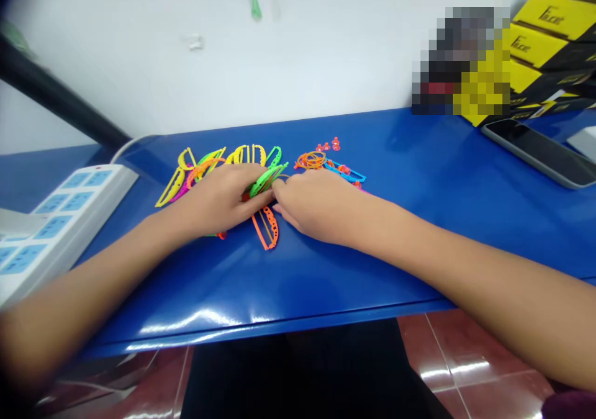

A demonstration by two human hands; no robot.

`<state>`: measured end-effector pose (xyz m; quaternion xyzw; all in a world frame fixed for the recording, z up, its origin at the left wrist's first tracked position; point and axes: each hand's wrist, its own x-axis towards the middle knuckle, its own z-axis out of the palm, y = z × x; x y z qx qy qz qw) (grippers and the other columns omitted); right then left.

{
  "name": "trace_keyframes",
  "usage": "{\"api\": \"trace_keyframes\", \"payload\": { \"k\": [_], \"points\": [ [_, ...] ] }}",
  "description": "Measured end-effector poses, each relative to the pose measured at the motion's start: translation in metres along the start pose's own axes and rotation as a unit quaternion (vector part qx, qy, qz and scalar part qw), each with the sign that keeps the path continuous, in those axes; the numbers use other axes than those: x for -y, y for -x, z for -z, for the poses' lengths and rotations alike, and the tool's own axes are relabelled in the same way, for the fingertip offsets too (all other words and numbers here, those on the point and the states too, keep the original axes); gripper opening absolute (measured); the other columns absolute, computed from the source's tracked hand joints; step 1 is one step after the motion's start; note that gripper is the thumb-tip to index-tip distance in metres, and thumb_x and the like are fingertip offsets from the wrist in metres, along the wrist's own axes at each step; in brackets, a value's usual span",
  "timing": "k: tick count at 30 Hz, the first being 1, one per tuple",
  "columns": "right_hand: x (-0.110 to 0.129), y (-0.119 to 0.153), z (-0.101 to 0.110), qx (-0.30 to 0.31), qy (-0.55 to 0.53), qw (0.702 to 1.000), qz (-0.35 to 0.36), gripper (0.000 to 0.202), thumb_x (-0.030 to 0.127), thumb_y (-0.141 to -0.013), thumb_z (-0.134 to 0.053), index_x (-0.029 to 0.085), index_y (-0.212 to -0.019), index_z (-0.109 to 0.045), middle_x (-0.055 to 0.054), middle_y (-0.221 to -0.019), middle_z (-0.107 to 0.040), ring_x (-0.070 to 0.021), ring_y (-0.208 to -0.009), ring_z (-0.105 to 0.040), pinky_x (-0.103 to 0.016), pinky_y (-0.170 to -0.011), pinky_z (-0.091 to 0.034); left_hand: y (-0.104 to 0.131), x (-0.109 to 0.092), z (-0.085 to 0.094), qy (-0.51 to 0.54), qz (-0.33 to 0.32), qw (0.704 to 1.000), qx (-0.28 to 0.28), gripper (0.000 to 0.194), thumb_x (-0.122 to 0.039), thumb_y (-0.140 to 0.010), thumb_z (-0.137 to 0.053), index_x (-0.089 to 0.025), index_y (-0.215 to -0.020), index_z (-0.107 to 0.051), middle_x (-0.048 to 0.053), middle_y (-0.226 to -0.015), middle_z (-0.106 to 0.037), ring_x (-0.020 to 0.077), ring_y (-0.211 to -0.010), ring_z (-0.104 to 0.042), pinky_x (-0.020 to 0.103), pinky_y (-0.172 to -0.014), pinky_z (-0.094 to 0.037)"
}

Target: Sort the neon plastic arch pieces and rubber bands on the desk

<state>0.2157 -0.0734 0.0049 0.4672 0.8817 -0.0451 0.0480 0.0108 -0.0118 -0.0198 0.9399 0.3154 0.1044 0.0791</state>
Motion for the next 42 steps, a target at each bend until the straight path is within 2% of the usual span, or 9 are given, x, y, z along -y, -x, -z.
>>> {"api": "trace_keyframes", "payload": {
  "k": [14, 24, 36, 42],
  "points": [
    [0.0011, 0.0028, -0.0027, -0.008, 0.024, 1.000, 0.005, 0.027, 0.024, -0.115, -0.048, 0.009, -0.122, -0.069, -0.017, -0.109, -0.082, -0.0270, -0.087, -0.077, -0.035, -0.071, -0.042, 0.0006, -0.0025, 0.0015, 0.003, 0.002, 1.000, 0.002, 0.027, -0.034, -0.107, -0.054, -0.020, -0.085, -0.062, 0.008, -0.088, -0.072, 0.0244, -0.079, -0.064, 0.035, -0.070, -0.039],
    [0.0008, 0.0074, -0.0093, -0.043, 0.070, 0.996, 0.025, 0.019, 0.017, -0.110, -0.053, 0.010, -0.116, -0.070, -0.014, -0.098, -0.082, -0.0237, -0.076, -0.073, -0.035, -0.063, -0.036, 0.0003, -0.0056, 0.0008, 0.006, -0.005, 1.000, -0.003, 0.026, -0.031, -0.105, -0.055, -0.022, -0.080, -0.055, 0.007, -0.081, -0.067, 0.0232, -0.075, -0.061, 0.034, -0.068, -0.038],
    [0.0012, 0.0037, -0.0039, -0.010, 0.033, 0.999, 0.009, 0.025, 0.024, -0.114, -0.050, 0.010, -0.119, -0.069, -0.017, -0.106, -0.083, -0.0274, -0.085, -0.077, -0.035, -0.068, -0.041, -0.0002, -0.0030, 0.0007, 0.012, -0.002, 1.000, -0.003, 0.026, -0.032, -0.105, -0.056, -0.021, -0.081, -0.056, 0.007, -0.083, -0.069, 0.0227, -0.074, -0.061, 0.034, -0.067, -0.037],
    [0.0001, 0.0003, -0.0015, -0.025, 0.033, 0.999, 0.004, 0.030, 0.028, -0.114, -0.049, 0.010, -0.119, -0.072, -0.018, -0.108, -0.083, -0.0281, -0.089, -0.077, -0.035, -0.070, -0.041, 0.0003, -0.0013, 0.0003, 0.016, -0.011, 1.000, -0.005, 0.023, -0.030, -0.105, -0.054, -0.021, -0.085, -0.060, 0.007, -0.086, -0.071, 0.0235, -0.077, -0.063, 0.034, -0.070, -0.041]
  ]
}}
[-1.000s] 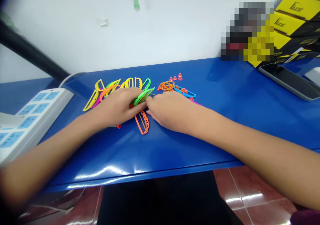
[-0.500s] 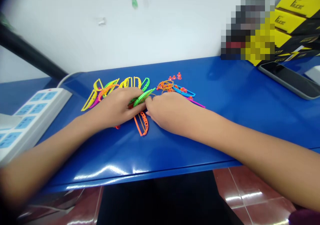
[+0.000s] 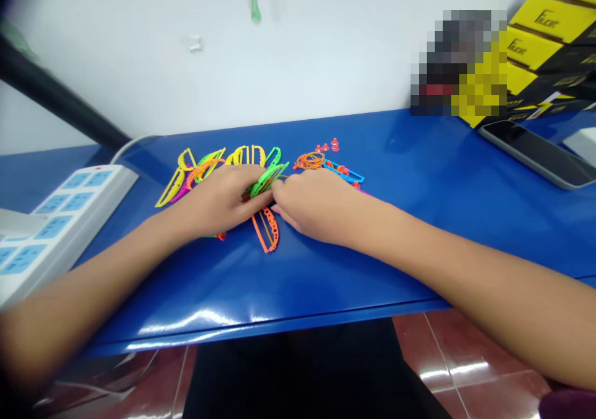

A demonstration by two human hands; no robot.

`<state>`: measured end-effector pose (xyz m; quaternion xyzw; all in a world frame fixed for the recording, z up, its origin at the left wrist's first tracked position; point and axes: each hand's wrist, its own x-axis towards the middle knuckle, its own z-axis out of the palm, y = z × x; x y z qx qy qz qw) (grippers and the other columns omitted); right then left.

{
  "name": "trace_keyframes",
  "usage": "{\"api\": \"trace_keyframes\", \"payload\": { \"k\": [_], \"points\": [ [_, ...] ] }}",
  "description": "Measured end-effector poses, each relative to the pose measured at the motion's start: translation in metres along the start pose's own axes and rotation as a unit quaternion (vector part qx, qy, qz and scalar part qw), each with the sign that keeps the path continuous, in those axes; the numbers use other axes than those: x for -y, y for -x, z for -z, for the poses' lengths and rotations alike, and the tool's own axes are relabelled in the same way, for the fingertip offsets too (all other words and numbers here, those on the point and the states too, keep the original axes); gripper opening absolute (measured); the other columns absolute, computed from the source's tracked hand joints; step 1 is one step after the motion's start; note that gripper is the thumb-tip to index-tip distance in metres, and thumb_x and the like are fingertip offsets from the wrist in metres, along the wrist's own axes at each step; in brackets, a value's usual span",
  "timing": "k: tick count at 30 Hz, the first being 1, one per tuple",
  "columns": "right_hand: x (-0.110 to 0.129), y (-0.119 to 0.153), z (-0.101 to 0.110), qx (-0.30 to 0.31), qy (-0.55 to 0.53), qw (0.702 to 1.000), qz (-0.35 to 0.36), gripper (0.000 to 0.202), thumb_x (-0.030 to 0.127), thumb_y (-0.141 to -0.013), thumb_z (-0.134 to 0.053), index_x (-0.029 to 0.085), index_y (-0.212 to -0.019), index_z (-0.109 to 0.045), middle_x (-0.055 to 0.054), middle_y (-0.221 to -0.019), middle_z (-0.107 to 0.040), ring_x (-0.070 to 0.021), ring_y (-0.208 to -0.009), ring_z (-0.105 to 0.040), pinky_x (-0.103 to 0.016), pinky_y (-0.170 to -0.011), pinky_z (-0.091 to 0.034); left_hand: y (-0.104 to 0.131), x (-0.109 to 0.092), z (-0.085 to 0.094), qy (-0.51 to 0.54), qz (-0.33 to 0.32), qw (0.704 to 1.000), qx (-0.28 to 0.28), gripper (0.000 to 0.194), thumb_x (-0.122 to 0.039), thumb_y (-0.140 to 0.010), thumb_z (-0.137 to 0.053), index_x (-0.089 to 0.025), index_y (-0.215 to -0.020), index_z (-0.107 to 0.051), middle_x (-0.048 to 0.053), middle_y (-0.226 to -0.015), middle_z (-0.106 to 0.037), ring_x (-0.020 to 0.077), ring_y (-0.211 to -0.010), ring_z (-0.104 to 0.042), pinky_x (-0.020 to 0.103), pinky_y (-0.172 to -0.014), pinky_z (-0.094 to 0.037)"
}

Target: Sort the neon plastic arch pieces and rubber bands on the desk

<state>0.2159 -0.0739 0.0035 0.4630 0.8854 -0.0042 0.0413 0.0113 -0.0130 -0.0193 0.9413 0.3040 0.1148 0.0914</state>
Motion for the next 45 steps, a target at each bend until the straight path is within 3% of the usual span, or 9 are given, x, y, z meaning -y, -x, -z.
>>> {"api": "trace_keyframes", "payload": {
  "k": [4, 10, 14, 17, 24, 29, 33, 42, 45],
  "points": [
    [-0.011, -0.003, 0.003, -0.064, 0.030, 0.997, -0.024, 0.032, 0.030, -0.113, -0.050, 0.013, -0.118, -0.076, -0.018, -0.117, -0.082, -0.0291, -0.096, -0.075, -0.035, -0.071, -0.040, -0.001, 0.001, 0.001, -0.001, 0.011, 1.000, -0.029, 0.030, -0.035, -0.110, -0.050, -0.021, -0.084, -0.059, 0.007, -0.085, -0.071, 0.0237, -0.077, -0.064, 0.034, -0.072, -0.042],
    [-0.027, -0.003, 0.011, -0.154, 0.031, 0.985, -0.074, 0.040, 0.038, -0.113, -0.046, 0.013, -0.125, -0.076, -0.016, -0.109, -0.082, -0.0297, -0.092, -0.072, -0.036, -0.074, -0.039, -0.002, 0.002, 0.003, -0.012, 0.044, 0.995, -0.086, 0.037, -0.040, -0.114, -0.045, -0.021, -0.084, -0.058, 0.005, -0.079, -0.066, 0.0218, -0.070, -0.058, 0.035, -0.069, -0.038],
    [-0.039, -0.005, 0.013, -0.144, 0.027, 0.985, -0.094, 0.039, 0.035, -0.112, -0.046, 0.013, -0.121, -0.078, -0.016, -0.106, -0.082, -0.0286, -0.090, -0.071, -0.036, -0.075, -0.039, -0.002, 0.003, 0.004, -0.028, 0.048, 0.992, -0.115, 0.040, -0.041, -0.112, -0.048, -0.024, -0.076, -0.048, 0.004, -0.074, -0.061, 0.0210, -0.068, -0.055, 0.035, -0.069, -0.036],
    [-0.050, -0.007, 0.008, -0.107, 0.018, 0.992, -0.062, 0.034, 0.034, -0.110, -0.054, 0.013, -0.114, -0.080, -0.015, -0.106, -0.081, -0.0267, -0.089, -0.070, -0.035, -0.074, -0.039, -0.002, 0.003, 0.005, -0.027, 0.048, 0.992, -0.117, 0.040, -0.041, -0.112, -0.050, -0.024, -0.076, -0.046, 0.003, -0.074, -0.061, 0.0212, -0.070, -0.056, 0.035, -0.069, -0.038],
    [-0.062, -0.009, 0.000, -0.087, -0.031, 0.996, -0.011, 0.025, 0.027, -0.110, -0.059, 0.013, -0.113, -0.080, -0.012, -0.106, -0.079, -0.0219, -0.088, -0.067, -0.033, -0.077, -0.039, -0.001, 0.005, 0.004, 0.000, 0.022, 0.990, -0.136, 0.034, -0.037, -0.112, -0.050, -0.022, -0.083, -0.057, 0.004, -0.081, -0.067, 0.0212, -0.079, -0.062, 0.033, -0.075, -0.043],
    [-0.062, -0.013, -0.007, -0.129, -0.066, 0.989, 0.016, 0.021, 0.031, -0.108, -0.065, 0.016, -0.113, -0.079, -0.009, -0.101, -0.074, -0.0204, -0.083, -0.063, -0.032, -0.074, -0.037, 0.000, 0.004, 0.003, 0.020, 0.011, 0.988, -0.152, 0.025, -0.035, -0.111, -0.054, -0.019, -0.104, -0.071, 0.004, -0.088, -0.074, 0.0211, -0.083, -0.069, 0.031, -0.083, -0.049],
    [-0.057, -0.020, -0.023, -0.158, -0.101, 0.982, 0.028, 0.017, 0.032, -0.105, -0.072, 0.016, -0.108, -0.078, -0.009, -0.105, -0.071, -0.0214, -0.086, -0.063, -0.032, -0.074, -0.038, 0.001, 0.001, 0.001, 0.045, 0.021, 0.985, -0.164, 0.028, -0.032, -0.111, -0.056, -0.019, -0.129, -0.073, 0.003, -0.095, -0.078, 0.0200, -0.084, -0.072, 0.029, -0.085, -0.051],
    [-0.054, -0.027, -0.034, -0.160, -0.113, 0.981, -0.008, 0.011, 0.020, -0.106, -0.066, 0.018, -0.095, -0.067, -0.012, -0.106, -0.071, -0.0238, -0.091, -0.064, -0.035, -0.079, -0.045, 0.002, 0.005, 0.002, 0.101, 0.039, 0.976, -0.190, 0.024, -0.038, -0.106, -0.065, -0.019, -0.103, -0.079, 0.000, -0.082, -0.078, 0.0150, -0.067, -0.064, 0.028, -0.071, -0.048],
    [-0.054, -0.028, -0.035, -0.200, -0.208, 0.957, -0.023, 0.010, 0.021, -0.107, -0.062, 0.019, -0.097, -0.062, -0.009, -0.101, -0.073, -0.0212, -0.083, -0.065, -0.034, -0.076, -0.047, 0.003, 0.005, 0.002, 0.154, 0.081, 0.966, -0.192, 0.029, -0.046, -0.105, -0.068, -0.019, -0.100, -0.077, 0.001, -0.081, -0.077, 0.0164, -0.068, -0.066, 0.028, -0.068, -0.049]
  ]
}}
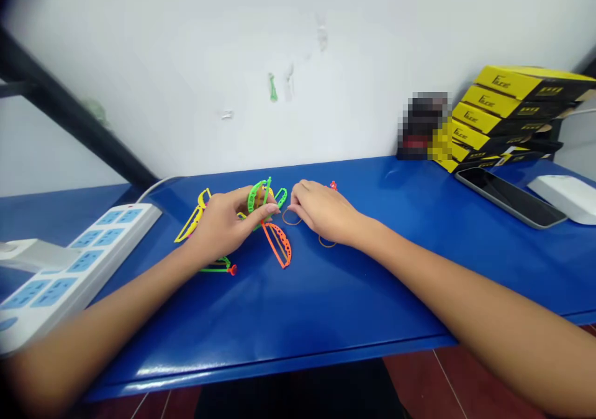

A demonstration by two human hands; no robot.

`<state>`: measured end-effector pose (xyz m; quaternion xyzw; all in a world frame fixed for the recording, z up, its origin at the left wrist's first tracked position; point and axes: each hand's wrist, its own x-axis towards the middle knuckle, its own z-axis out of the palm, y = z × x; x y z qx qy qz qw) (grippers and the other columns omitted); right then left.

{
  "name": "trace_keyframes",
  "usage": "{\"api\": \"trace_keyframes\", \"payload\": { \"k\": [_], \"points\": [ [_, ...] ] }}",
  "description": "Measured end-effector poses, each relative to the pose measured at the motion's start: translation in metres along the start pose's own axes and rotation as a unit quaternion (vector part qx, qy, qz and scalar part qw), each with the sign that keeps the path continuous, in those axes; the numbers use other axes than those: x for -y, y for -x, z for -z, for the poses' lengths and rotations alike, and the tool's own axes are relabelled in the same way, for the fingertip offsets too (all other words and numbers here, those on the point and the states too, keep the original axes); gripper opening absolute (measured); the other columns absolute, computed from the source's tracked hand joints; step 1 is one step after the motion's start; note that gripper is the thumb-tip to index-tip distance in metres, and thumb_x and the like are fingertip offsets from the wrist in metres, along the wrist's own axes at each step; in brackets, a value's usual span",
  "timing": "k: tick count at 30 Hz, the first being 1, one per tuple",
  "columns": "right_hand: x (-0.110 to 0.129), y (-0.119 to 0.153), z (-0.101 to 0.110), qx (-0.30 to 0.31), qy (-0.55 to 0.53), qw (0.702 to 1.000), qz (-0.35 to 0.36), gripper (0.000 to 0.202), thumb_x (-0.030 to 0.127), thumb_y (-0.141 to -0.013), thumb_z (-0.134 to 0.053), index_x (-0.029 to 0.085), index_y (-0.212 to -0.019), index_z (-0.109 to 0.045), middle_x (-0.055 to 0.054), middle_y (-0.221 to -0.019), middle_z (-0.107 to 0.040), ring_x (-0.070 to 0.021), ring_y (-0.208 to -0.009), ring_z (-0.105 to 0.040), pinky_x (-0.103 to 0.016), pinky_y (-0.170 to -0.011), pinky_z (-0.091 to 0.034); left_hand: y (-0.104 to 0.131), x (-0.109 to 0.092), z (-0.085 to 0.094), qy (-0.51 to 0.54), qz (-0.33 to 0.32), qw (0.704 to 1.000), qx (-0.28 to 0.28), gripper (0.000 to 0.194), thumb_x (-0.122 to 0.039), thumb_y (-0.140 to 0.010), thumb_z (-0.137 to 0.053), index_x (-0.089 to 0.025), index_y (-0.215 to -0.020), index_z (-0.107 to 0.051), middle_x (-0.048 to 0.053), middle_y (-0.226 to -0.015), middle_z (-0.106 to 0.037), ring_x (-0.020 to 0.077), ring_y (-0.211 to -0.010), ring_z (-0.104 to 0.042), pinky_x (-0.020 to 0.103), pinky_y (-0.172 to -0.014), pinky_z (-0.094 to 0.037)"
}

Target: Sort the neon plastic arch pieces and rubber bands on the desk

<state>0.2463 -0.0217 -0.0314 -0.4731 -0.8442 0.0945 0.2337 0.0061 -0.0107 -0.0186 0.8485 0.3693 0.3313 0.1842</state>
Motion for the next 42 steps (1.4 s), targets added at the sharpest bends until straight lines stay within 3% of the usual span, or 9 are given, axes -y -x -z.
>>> {"api": "trace_keyframes", "payload": {
  "k": [2, 7, 11, 15, 20, 26, 33, 38, 42],
  "points": [
    [0.000, -0.001, 0.000, -0.037, -0.128, 0.991, -0.028, 0.009, 0.024, -0.107, -0.061, 0.021, -0.098, -0.061, -0.006, -0.094, -0.073, -0.0199, -0.081, -0.067, -0.033, -0.074, -0.050, 0.000, 0.001, -0.001, 0.057, 0.029, 0.998, -0.012, 0.032, -0.050, -0.100, -0.074, -0.018, -0.100, -0.076, 0.002, -0.084, -0.079, 0.0198, -0.074, -0.073, 0.030, -0.070, -0.055],
    [0.004, -0.006, 0.004, -0.121, -0.354, 0.924, -0.078, 0.009, 0.028, -0.099, -0.070, 0.021, -0.101, -0.066, -0.004, -0.091, -0.073, -0.0176, -0.080, -0.071, -0.032, -0.072, -0.058, -0.001, 0.004, -0.005, 0.207, 0.073, 0.975, -0.015, 0.036, -0.047, -0.095, -0.081, -0.018, -0.117, -0.076, 0.006, -0.101, -0.085, 0.0254, -0.088, -0.083, 0.037, -0.084, -0.066],
    [0.011, -0.006, 0.008, -0.062, -0.487, 0.865, -0.104, 0.012, 0.029, -0.098, -0.071, 0.020, -0.107, -0.071, -0.002, -0.088, -0.077, -0.0130, -0.066, -0.067, -0.028, -0.062, -0.057, -0.001, 0.006, -0.008, 0.229, 0.072, 0.971, -0.016, 0.040, -0.044, -0.097, -0.080, -0.018, -0.127, -0.076, 0.008, -0.108, -0.086, 0.0270, -0.096, -0.084, 0.040, -0.090, -0.067],
    [0.015, -0.004, 0.009, -0.038, -0.514, 0.848, -0.124, 0.014, 0.022, -0.097, -0.068, 0.018, -0.104, -0.079, -0.004, -0.081, -0.079, -0.0116, -0.060, -0.067, -0.025, -0.058, -0.054, -0.001, 0.005, -0.007, 0.183, 0.047, 0.981, -0.036, 0.040, -0.043, -0.097, -0.081, -0.019, -0.128, -0.078, 0.007, -0.111, -0.086, 0.0270, -0.101, -0.082, 0.038, -0.089, -0.065],
    [0.018, -0.002, 0.009, -0.055, -0.455, 0.882, -0.111, 0.031, 0.028, -0.101, -0.067, 0.017, -0.128, -0.079, -0.003, -0.076, -0.079, -0.0114, -0.049, -0.060, -0.025, -0.049, -0.049, -0.001, 0.005, -0.007, 0.186, 0.048, 0.980, -0.043, 0.043, -0.045, -0.098, -0.079, -0.020, -0.133, -0.075, 0.007, -0.114, -0.085, 0.0274, -0.103, -0.083, 0.037, -0.091, -0.065],
    [0.018, 0.002, -0.001, -0.126, -0.265, 0.954, 0.057, 0.022, 0.021, -0.105, -0.064, 0.018, -0.115, -0.083, -0.010, -0.112, -0.082, -0.0143, -0.077, -0.076, -0.028, -0.069, -0.060, 0.001, 0.005, -0.007, 0.125, 0.056, 0.989, -0.048, 0.052, -0.046, -0.099, -0.077, -0.021, -0.144, -0.071, 0.006, -0.114, -0.085, 0.0247, -0.090, -0.082, 0.034, -0.082, -0.064],
    [0.017, 0.002, 0.002, -0.139, -0.221, 0.960, 0.097, 0.021, 0.023, -0.108, -0.063, 0.025, -0.111, -0.084, -0.006, -0.108, -0.082, -0.0185, -0.084, -0.076, -0.035, -0.079, -0.063, 0.004, 0.001, -0.003, 0.025, 0.023, 0.999, -0.037, 0.053, -0.042, -0.103, -0.072, -0.023, -0.152, -0.067, 0.004, -0.104, -0.085, 0.0201, -0.073, -0.075, 0.030, -0.070, -0.056],
    [0.017, 0.002, 0.003, -0.163, -0.182, 0.963, 0.110, 0.019, 0.020, -0.107, -0.062, 0.023, -0.100, -0.080, -0.007, -0.099, -0.078, -0.0206, -0.088, -0.072, -0.037, -0.083, -0.061, 0.005, 0.003, -0.004, 0.009, 0.011, 0.999, -0.042, 0.057, -0.043, -0.105, -0.070, -0.022, -0.157, -0.064, 0.007, -0.112, -0.086, 0.0226, -0.084, -0.078, 0.031, -0.078, -0.058],
    [0.015, 0.001, 0.007, -0.180, -0.159, 0.966, 0.092, 0.019, 0.017, -0.107, -0.058, 0.022, -0.095, -0.071, -0.006, -0.095, -0.072, -0.0179, -0.079, -0.067, -0.033, -0.074, -0.057, 0.003, 0.003, -0.004, 0.006, -0.016, 0.999, -0.038, 0.037, -0.041, -0.108, -0.064, -0.023, -0.137, -0.078, 0.007, -0.119, -0.086, 0.0241, -0.096, -0.081, 0.031, -0.084, -0.058]
  ]
}}
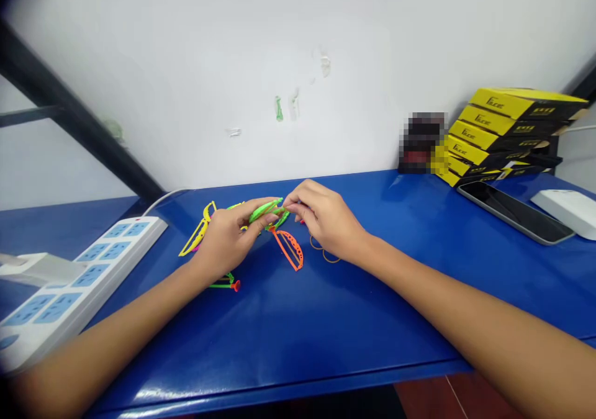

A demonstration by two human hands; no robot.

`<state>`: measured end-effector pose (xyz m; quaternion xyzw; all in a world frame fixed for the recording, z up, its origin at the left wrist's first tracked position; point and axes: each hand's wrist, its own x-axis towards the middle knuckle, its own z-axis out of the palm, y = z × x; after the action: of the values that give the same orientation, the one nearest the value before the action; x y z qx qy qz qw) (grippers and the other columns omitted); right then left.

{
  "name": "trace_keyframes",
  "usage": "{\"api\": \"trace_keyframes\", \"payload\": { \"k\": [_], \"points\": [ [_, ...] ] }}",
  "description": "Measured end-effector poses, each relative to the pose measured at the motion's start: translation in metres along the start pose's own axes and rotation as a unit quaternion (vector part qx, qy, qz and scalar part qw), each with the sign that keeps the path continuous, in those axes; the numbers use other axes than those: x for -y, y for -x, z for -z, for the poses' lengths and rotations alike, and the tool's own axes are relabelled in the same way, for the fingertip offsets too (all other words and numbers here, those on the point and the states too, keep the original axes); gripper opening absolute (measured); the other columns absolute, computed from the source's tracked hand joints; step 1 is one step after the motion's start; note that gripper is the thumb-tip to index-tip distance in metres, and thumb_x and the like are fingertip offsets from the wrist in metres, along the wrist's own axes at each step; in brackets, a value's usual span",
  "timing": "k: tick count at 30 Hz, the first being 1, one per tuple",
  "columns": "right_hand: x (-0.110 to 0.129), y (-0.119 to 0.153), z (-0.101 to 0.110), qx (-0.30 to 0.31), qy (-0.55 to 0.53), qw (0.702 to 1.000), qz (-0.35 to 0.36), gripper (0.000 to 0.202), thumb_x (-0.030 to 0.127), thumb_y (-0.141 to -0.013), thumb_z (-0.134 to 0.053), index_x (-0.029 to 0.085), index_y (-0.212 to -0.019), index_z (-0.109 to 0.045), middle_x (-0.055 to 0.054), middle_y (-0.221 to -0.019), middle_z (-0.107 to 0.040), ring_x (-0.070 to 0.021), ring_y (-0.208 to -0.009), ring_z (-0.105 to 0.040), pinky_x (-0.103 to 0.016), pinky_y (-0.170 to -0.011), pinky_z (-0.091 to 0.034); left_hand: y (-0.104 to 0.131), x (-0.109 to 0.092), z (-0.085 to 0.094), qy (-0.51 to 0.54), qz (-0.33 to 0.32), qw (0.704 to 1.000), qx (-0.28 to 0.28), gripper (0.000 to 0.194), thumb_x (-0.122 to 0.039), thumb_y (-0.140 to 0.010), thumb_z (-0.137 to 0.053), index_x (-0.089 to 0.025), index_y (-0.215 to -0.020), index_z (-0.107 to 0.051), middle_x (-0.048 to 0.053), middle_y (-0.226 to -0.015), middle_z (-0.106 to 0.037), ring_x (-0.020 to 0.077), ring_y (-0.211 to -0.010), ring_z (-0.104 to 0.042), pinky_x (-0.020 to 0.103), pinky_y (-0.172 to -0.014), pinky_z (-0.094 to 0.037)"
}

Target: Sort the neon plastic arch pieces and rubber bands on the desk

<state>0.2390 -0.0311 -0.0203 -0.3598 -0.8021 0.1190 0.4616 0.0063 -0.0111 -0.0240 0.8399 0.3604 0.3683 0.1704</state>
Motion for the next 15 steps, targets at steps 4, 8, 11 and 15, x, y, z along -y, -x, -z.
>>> {"api": "trace_keyframes", "payload": {
  "k": [4, 8, 11, 15],
  "points": [
    [-0.0001, -0.0014, 0.0019, -0.024, 0.021, 0.999, 0.009, 0.017, 0.015, -0.106, -0.058, 0.022, -0.094, -0.068, -0.005, -0.095, -0.072, -0.0178, -0.081, -0.068, -0.032, -0.075, -0.056, -0.0024, -0.0012, 0.0018, 0.004, -0.016, 1.000, 0.016, 0.027, -0.036, -0.108, -0.060, -0.023, -0.115, -0.083, 0.004, -0.108, -0.087, 0.0226, -0.091, -0.080, 0.030, -0.081, -0.055],
    [0.0022, -0.0005, -0.0010, -0.013, -0.040, 0.998, -0.046, 0.012, 0.022, -0.106, -0.061, 0.022, -0.098, -0.070, -0.006, -0.098, -0.073, -0.0170, -0.076, -0.071, -0.031, -0.067, -0.057, -0.0029, -0.0021, 0.0035, -0.005, -0.007, 1.000, 0.021, 0.026, -0.036, -0.108, -0.059, -0.021, -0.106, -0.081, 0.003, -0.097, -0.086, 0.0203, -0.083, -0.078, 0.029, -0.077, -0.052],
    [0.0036, 0.0011, -0.0039, -0.009, -0.064, 0.996, -0.069, 0.008, 0.029, -0.102, -0.070, 0.023, -0.107, -0.074, -0.007, -0.104, -0.078, -0.0207, -0.085, -0.076, -0.032, -0.068, -0.060, -0.0023, -0.0019, 0.0034, -0.019, -0.012, 1.000, 0.016, 0.024, -0.035, -0.107, -0.061, -0.022, -0.103, -0.080, 0.001, -0.091, -0.084, 0.0187, -0.077, -0.074, 0.028, -0.074, -0.049],
    [0.0044, 0.0028, -0.0078, 0.002, -0.105, 0.988, -0.111, 0.020, 0.031, -0.098, -0.075, 0.023, -0.116, -0.073, -0.007, -0.106, -0.081, -0.0207, -0.084, -0.078, -0.033, -0.069, -0.063, -0.0006, -0.0024, 0.0016, -0.013, -0.006, 1.000, 0.007, 0.024, -0.036, -0.107, -0.062, -0.020, -0.101, -0.080, 0.001, -0.087, -0.082, 0.0175, -0.072, -0.069, 0.028, -0.068, -0.045]
  ]
}}
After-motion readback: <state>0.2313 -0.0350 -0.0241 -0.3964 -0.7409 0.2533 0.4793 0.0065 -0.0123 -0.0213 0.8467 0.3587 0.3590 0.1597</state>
